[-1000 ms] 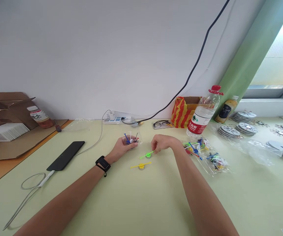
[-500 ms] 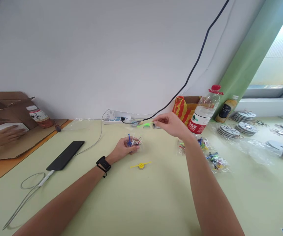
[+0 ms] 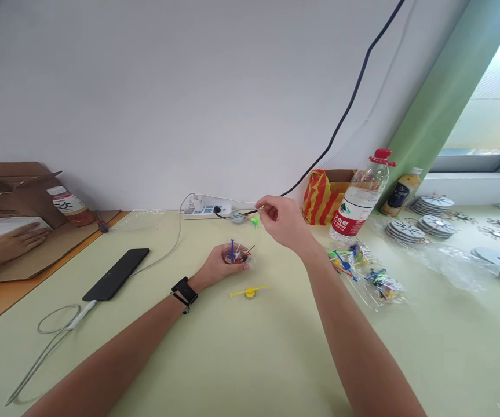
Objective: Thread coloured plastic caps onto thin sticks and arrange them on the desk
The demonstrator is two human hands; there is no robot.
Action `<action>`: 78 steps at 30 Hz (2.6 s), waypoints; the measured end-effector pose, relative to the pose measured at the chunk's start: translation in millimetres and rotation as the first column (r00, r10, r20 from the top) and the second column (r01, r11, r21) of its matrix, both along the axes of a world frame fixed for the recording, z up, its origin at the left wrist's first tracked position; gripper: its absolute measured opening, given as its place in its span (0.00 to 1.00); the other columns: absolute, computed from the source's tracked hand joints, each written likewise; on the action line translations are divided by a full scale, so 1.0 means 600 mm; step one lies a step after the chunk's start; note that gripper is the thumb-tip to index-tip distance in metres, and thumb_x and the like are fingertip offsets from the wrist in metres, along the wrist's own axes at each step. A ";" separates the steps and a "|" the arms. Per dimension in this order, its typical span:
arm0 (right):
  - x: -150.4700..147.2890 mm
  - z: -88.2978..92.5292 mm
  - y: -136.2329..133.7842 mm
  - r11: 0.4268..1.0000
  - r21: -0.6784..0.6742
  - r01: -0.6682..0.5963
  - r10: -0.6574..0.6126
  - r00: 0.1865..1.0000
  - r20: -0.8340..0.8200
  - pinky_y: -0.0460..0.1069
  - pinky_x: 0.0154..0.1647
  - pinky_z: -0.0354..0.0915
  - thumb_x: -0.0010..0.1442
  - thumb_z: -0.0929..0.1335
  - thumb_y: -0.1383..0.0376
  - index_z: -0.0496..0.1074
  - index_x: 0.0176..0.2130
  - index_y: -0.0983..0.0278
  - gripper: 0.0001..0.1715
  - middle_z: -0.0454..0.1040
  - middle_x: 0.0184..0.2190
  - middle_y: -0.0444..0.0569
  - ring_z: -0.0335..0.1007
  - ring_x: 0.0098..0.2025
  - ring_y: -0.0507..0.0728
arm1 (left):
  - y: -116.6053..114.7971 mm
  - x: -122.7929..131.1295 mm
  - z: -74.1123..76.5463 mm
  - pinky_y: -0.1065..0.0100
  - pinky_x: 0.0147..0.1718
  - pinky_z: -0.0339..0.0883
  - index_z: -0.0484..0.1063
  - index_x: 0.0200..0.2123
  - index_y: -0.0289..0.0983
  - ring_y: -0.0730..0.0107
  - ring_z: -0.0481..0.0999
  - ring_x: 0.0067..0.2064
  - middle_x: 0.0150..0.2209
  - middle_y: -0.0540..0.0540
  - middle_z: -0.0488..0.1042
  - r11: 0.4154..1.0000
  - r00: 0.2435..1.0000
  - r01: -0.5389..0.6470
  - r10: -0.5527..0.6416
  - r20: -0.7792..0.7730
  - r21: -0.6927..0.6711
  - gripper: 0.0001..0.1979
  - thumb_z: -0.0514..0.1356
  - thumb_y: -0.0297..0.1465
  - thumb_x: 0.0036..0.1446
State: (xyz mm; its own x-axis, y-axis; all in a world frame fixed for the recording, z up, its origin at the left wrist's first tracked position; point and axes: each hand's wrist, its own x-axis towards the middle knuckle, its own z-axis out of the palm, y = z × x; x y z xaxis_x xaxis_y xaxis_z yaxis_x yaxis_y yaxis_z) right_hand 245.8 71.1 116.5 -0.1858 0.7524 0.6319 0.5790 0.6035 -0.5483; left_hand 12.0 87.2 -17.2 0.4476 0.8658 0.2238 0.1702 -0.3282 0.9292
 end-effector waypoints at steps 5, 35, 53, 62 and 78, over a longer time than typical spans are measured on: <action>-0.021 -0.013 -0.003 1.000 0.027 -0.013 0.011 0.998 0.068 0.47 0.31 0.60 0.59 0.66 0.71 0.76 0.36 0.63 0.09 0.73 0.25 0.43 0.66 0.27 0.52 | -0.001 0.000 -0.004 0.68 0.35 0.71 0.77 0.47 0.35 0.68 0.75 0.35 0.41 0.42 0.80 0.999 0.999 -0.011 0.013 -0.043 0.052 0.27 0.75 0.41 0.46; -0.058 -0.035 -0.012 0.971 -0.177 0.162 -0.024 0.798 0.602 0.50 0.32 0.52 0.58 0.67 0.75 0.76 0.30 0.62 0.12 0.77 0.30 0.52 0.70 0.33 0.59 | -0.002 0.003 0.000 0.69 0.29 0.62 0.76 0.40 0.36 0.69 0.68 0.31 0.31 0.49 0.74 0.956 0.972 -0.131 0.175 -0.154 0.262 0.15 0.69 0.39 0.53; -0.041 -0.020 -0.004 0.977 -0.164 -0.136 0.166 0.968 0.189 0.47 0.32 0.57 0.69 0.63 0.57 0.69 0.32 0.62 0.16 0.74 0.29 0.45 0.65 0.31 0.53 | -0.001 0.004 0.009 0.56 0.49 0.74 0.74 0.50 0.35 0.58 0.81 0.43 0.41 0.41 0.81 0.994 0.991 0.013 0.002 0.131 -0.112 0.27 0.75 0.38 0.49; -0.054 -0.021 -0.010 0.990 -0.096 -0.102 0.120 0.974 0.194 0.48 0.31 0.55 0.69 0.62 0.56 0.61 0.23 0.62 0.25 0.66 0.22 0.43 0.59 0.27 0.52 | -0.001 0.000 0.014 0.57 0.50 0.73 0.75 0.45 0.35 0.58 0.80 0.47 0.45 0.40 0.80 0.991 0.987 0.091 -0.077 0.141 -0.094 0.22 0.75 0.36 0.50; -0.043 -0.014 -0.018 0.971 -0.194 -0.141 0.180 0.963 0.200 0.48 0.33 0.60 0.64 0.67 0.62 0.74 0.37 0.62 0.07 0.77 0.36 0.46 0.66 0.29 0.52 | 0.022 -0.007 -0.001 0.62 0.43 0.75 0.77 0.37 0.35 0.64 0.80 0.38 0.34 0.45 0.79 0.966 0.969 -0.137 0.177 0.173 -0.219 0.18 0.73 0.42 0.50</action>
State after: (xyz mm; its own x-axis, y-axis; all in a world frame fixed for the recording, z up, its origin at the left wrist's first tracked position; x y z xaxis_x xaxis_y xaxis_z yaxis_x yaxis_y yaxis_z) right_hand 219.8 60.2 108.2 -0.4294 0.7974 0.4239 0.5980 0.6028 -0.5282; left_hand 7.5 100.3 -18.0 0.2689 0.9577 0.1022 0.0189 -0.1113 0.9936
